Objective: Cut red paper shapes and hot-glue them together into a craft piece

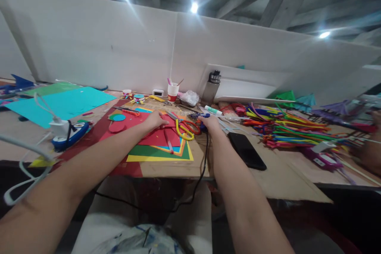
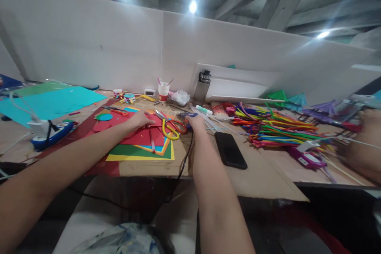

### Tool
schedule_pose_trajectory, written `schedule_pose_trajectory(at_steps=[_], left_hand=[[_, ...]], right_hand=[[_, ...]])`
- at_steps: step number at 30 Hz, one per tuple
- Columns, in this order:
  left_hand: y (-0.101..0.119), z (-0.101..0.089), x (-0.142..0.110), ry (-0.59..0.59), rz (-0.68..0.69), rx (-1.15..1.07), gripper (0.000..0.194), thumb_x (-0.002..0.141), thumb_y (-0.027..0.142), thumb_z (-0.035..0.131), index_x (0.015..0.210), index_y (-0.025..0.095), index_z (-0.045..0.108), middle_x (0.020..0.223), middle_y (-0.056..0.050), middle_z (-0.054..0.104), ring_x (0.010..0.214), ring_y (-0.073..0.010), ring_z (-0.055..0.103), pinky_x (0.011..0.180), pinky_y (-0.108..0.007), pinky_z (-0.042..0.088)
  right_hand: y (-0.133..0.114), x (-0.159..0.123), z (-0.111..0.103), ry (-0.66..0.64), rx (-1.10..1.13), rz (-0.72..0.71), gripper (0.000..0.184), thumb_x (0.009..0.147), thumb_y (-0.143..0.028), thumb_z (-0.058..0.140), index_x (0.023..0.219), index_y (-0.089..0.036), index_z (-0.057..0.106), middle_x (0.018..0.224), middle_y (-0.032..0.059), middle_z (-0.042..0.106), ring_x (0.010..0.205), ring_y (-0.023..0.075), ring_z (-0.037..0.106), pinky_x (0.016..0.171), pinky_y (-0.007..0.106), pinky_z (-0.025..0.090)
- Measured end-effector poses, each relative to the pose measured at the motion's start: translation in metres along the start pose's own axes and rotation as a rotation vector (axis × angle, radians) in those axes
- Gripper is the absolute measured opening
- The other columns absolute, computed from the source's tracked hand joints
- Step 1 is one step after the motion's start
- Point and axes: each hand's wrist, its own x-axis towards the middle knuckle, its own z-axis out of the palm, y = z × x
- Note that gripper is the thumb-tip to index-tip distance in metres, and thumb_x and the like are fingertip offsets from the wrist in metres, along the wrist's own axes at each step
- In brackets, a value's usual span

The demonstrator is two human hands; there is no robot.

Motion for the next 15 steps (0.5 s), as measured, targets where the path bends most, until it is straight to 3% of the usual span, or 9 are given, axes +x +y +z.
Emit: schedule_pose_trajectory(at_steps=[3,6,9,10,13,15], left_hand=[[-0.001,0.000,0.000,0.014,-0.003,-0.044,0.041,0.056,0.015,0.088,0.089,0.018,0.063,0.047,0.001,0.060,0.042,-0.0163,0.053,0.045,-0.025,0.035],[-0.001,0.000,0.000,-0.003,0.005,-0.065,0.030,0.058,0.017,0.087,0.077,0.017,0.064,0.049,-0.001,0.061,0.044,-0.0152,0.053,0.045,-0.024,0.036],[-0.001,0.000,-0.001,-0.023,0.015,-0.095,0.022,0.063,0.019,0.083,0.063,0.017,0.061,0.049,-0.002,0.060,0.044,-0.0130,0.052,0.045,-0.023,0.036],[-0.001,-0.001,-0.001,-0.022,0.014,-0.109,0.021,0.063,0.019,0.081,0.061,0.017,0.060,0.048,-0.002,0.060,0.044,-0.0125,0.051,0.045,-0.022,0.036],[-0.001,-0.002,-0.001,-0.001,0.006,-0.155,0.020,0.064,0.018,0.079,0.060,0.017,0.060,0.048,0.000,0.058,0.043,-0.0108,0.048,0.044,-0.022,0.036],[-0.002,-0.006,0.000,0.016,0.002,-0.188,0.019,0.064,0.018,0.078,0.060,0.017,0.059,0.049,0.001,0.057,0.043,-0.0096,0.047,0.045,-0.021,0.036]], right_hand=[[-0.004,-0.005,-0.006,-0.026,-0.098,0.055,0.024,0.082,-0.038,0.069,0.093,-0.018,0.077,0.086,0.0113,0.074,0.094,0.0292,0.071,0.086,0.038,0.053],[-0.011,-0.012,-0.015,0.000,-0.180,0.077,0.034,0.084,-0.042,0.069,0.104,-0.015,0.076,0.105,0.0191,0.074,0.111,0.0344,0.067,0.095,0.042,0.050],[-0.023,-0.023,-0.021,0.084,-0.255,0.096,0.052,0.089,-0.045,0.063,0.124,-0.006,0.067,0.131,0.0318,0.061,0.129,0.0425,0.056,0.102,0.050,0.044],[-0.029,-0.027,-0.020,0.107,-0.270,0.071,0.053,0.094,-0.044,0.057,0.129,-0.005,0.062,0.136,0.0329,0.057,0.132,0.0413,0.053,0.104,0.049,0.043],[-0.047,-0.043,-0.010,-0.022,-0.286,-0.133,0.045,0.099,-0.045,0.050,0.123,-0.010,0.064,0.124,0.0225,0.068,0.120,0.0296,0.063,0.099,0.036,0.047],[-0.057,-0.054,0.001,-0.138,-0.313,-0.204,0.041,0.090,-0.046,0.065,0.115,-0.013,0.067,0.117,0.0187,0.072,0.114,0.0284,0.066,0.094,0.033,0.048]])
